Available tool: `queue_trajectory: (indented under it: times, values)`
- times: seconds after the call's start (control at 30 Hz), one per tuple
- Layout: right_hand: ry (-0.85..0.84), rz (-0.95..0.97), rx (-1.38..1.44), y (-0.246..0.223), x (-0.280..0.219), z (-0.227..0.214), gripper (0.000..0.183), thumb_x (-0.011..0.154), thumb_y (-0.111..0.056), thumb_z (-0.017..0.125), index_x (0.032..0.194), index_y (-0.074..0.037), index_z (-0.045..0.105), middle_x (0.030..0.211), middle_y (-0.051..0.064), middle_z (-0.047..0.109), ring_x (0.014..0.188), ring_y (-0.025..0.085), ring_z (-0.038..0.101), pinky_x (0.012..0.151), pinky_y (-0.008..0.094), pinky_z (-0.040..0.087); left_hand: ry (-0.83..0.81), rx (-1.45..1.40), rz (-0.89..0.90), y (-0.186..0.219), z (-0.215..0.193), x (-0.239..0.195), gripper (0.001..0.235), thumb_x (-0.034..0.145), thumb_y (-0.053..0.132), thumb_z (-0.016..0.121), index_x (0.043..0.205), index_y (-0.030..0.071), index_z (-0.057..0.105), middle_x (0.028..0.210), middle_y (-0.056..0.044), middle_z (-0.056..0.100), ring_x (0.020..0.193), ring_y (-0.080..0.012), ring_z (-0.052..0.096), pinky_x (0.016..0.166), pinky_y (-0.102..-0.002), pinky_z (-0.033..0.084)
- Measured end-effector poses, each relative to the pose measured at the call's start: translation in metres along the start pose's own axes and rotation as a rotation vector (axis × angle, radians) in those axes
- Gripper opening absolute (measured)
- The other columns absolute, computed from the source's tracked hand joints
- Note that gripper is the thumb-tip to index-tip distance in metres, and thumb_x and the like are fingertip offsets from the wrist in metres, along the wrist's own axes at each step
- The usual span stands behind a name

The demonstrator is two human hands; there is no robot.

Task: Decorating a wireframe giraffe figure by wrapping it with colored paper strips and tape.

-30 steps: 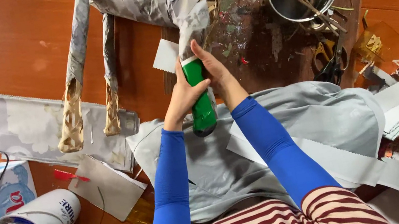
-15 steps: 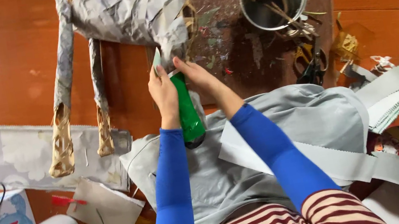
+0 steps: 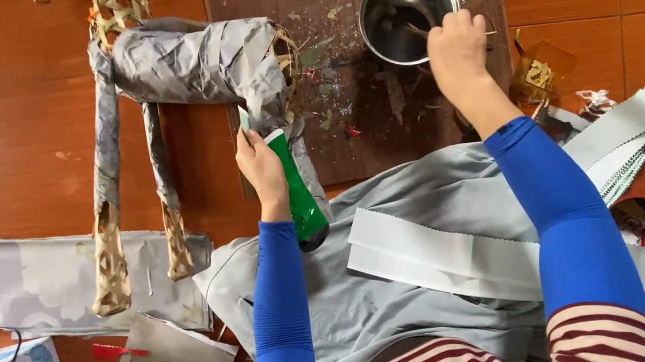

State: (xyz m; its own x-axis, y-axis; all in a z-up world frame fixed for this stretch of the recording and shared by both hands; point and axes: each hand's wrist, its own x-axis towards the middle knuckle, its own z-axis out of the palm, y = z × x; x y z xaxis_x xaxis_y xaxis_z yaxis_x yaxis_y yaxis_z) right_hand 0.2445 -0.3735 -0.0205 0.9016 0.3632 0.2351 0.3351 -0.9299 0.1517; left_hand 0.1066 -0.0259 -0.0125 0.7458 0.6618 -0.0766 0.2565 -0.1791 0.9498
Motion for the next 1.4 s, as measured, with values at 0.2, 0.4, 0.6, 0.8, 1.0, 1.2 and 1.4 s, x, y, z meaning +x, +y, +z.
queue_trajectory:
  times: [0.2, 0.4, 0.6, 0.8, 1.0, 1.2, 1.4]
  values:
    - [-0.067, -0.013, 0.046, -0.014, 0.003, 0.006, 0.013, 0.087, -0.009, 0.063, 0.092, -0.003, 0.074, 0.101, 0.017, 0.067, 0.105, 0.035, 0.061, 0.08, 0.046, 0.053, -0.053, -0.074, 0.006, -0.003, -0.003, 0.001, 0.038, 0.107, 0.016, 0.047, 0.136, -0.006, 0.06, 0.118, -0.019, 0.073, 0.102, -0.0218, 0.068, 0.091, -0.034, 0.052]
    - [-0.194, 0.141, 0.557, -0.016, -0.037, -0.041, 0.029, 0.089, 0.0, 0.064, 0.115, -0.004, 0.075, 0.094, 0.023, 0.07, 0.09, 0.04, 0.067, 0.078, 0.046, 0.053, -0.201, -0.421, -0.068, -0.007, -0.018, 0.009, 0.041, 0.11, 0.017, 0.044, 0.142, -0.005, 0.055, 0.132, -0.013, 0.066, 0.115, -0.0197, 0.064, 0.102, -0.033, 0.05]
    - [-0.346, 0.46, 1.154, -0.054, -0.071, -0.108, 0.033, 0.098, 0.0, 0.058, 0.127, -0.009, 0.071, 0.083, 0.009, 0.071, 0.073, 0.016, 0.065, 0.067, 0.029, 0.052, -0.214, -0.711, -0.154, -0.045, -0.018, 0.02, 0.039, 0.111, 0.017, 0.046, 0.141, -0.004, 0.057, 0.134, -0.012, 0.066, 0.119, -0.0197, 0.063, 0.104, -0.032, 0.049]
    - [-0.351, 0.14, 1.113, -0.14, -0.057, -0.177, 0.032, 0.096, -0.007, 0.065, 0.127, -0.011, 0.072, 0.08, 0.011, 0.067, 0.065, 0.022, 0.06, 0.059, 0.033, 0.049, -0.224, -0.927, -0.285, -0.044, -0.024, 0.022, 0.037, 0.109, 0.018, 0.048, 0.137, -0.003, 0.06, 0.13, -0.013, 0.068, 0.116, -0.0226, 0.065, 0.101, -0.035, 0.051]
    - [-0.149, -0.166, 0.882, -0.2, -0.08, -0.159, 0.035, 0.094, -0.003, 0.062, 0.127, -0.011, 0.07, 0.089, 0.018, 0.064, 0.075, 0.04, 0.064, 0.065, 0.047, 0.053, -0.317, -1.129, -0.447, -0.053, -0.038, 0.026, 0.041, 0.108, 0.045, 0.049, 0.121, 0.01, 0.067, 0.111, 0.002, 0.071, 0.089, -0.0089, 0.063, 0.071, -0.024, 0.049]
    - [-0.295, -0.211, 0.871, -0.208, -0.078, -0.169, 0.045, 0.09, 0.001, 0.059, 0.134, -0.005, 0.064, 0.087, 0.018, 0.063, 0.073, 0.041, 0.064, 0.064, 0.049, 0.052, -0.24, -1.147, -0.593, -0.067, -0.04, 0.028, 0.063, 0.102, 0.072, 0.043, 0.111, 0.017, 0.07, 0.088, 0.012, 0.065, 0.062, -0.0007, 0.047, 0.046, -0.019, 0.03]
    - [-0.258, -0.215, 0.656, -0.217, -0.082, -0.168, 0.058, 0.085, 0.005, 0.058, 0.143, -0.002, 0.057, 0.094, 0.018, 0.064, 0.074, 0.039, 0.066, 0.065, 0.048, 0.054, -0.226, -1.148, -0.691, 0.0, -0.052, 0.018, 0.072, 0.094, 0.073, 0.034, 0.115, 0.014, 0.07, 0.094, 0.008, 0.07, 0.071, -0.0039, 0.056, 0.049, -0.019, 0.032]
